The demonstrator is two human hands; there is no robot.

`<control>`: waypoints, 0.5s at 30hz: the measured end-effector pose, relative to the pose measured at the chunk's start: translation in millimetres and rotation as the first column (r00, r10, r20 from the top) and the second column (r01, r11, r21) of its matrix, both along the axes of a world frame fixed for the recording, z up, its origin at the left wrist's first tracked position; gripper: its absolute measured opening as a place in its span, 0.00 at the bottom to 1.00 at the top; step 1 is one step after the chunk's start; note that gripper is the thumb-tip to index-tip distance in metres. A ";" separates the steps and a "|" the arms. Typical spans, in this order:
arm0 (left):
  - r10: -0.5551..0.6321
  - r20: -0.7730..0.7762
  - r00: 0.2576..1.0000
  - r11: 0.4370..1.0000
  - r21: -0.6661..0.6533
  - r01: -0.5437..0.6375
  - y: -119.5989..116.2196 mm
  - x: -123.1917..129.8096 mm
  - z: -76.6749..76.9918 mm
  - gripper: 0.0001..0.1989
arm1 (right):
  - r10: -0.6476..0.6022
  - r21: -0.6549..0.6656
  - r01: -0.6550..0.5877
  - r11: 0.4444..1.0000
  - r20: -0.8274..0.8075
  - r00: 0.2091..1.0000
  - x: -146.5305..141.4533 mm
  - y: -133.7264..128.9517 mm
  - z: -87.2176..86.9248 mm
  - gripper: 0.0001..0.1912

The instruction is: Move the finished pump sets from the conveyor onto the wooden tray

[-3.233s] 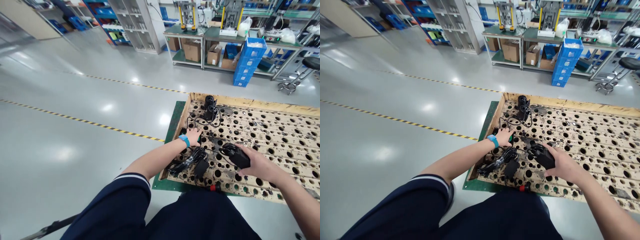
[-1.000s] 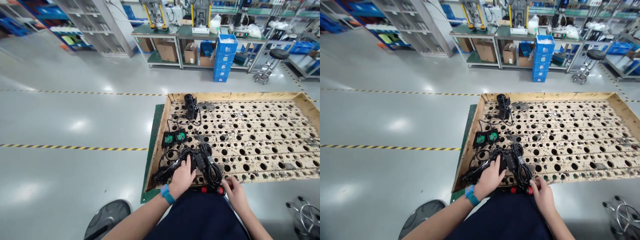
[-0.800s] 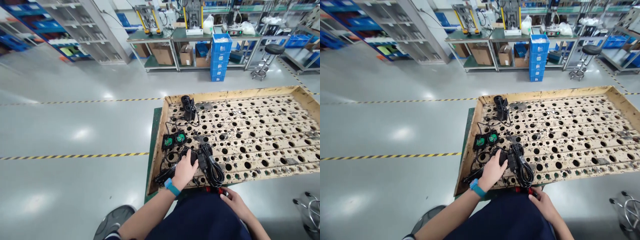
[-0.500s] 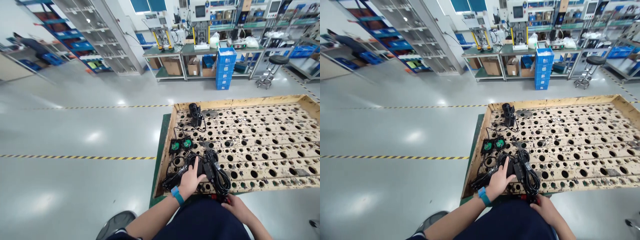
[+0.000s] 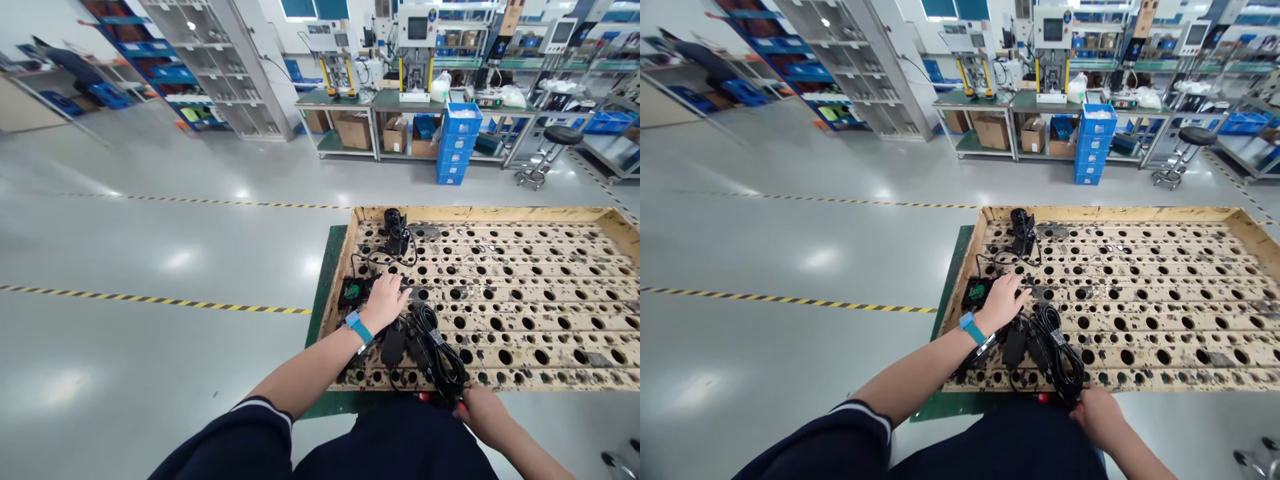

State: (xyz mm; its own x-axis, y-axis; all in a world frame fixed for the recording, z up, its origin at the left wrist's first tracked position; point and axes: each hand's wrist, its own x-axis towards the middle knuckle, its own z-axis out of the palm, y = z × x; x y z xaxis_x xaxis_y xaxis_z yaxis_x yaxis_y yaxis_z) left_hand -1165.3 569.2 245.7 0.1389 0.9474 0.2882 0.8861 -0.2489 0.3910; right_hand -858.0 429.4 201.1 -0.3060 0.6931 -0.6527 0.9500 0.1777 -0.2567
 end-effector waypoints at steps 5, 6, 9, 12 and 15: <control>-0.222 0.085 0.971 0.965 -0.124 0.232 -38.7 49.5 -17.1 0.22 | -0.381 -0.302 0.276 0.912 -0.377 0.844 6.7 -17.6 -29.1 0.18; -0.296 0.078 0.952 0.941 -0.146 0.304 -50.4 57.1 -23.7 0.27 | -0.438 -0.354 0.305 0.884 -0.403 0.803 8.2 -19.9 -35.9 0.20; -0.547 -0.007 0.837 0.819 -0.210 0.534 -75.2 70.2 -42.4 0.50 | -0.552 -0.426 0.381 0.821 -0.417 0.722 11.5 -24.1 -54.5 0.24; -0.653 -0.103 0.750 0.743 -0.277 0.609 -79.4 76.1 -50.4 0.55 | -0.616 -0.500 0.381 0.778 -0.487 0.619 8.2 -26.2 -68.0 0.27; -0.703 -0.156 0.694 0.704 -0.297 0.646 -70.2 85.8 -48.6 0.54 | -0.676 -0.619 0.298 0.727 -0.568 0.469 -3.6 -26.5 -74.4 0.30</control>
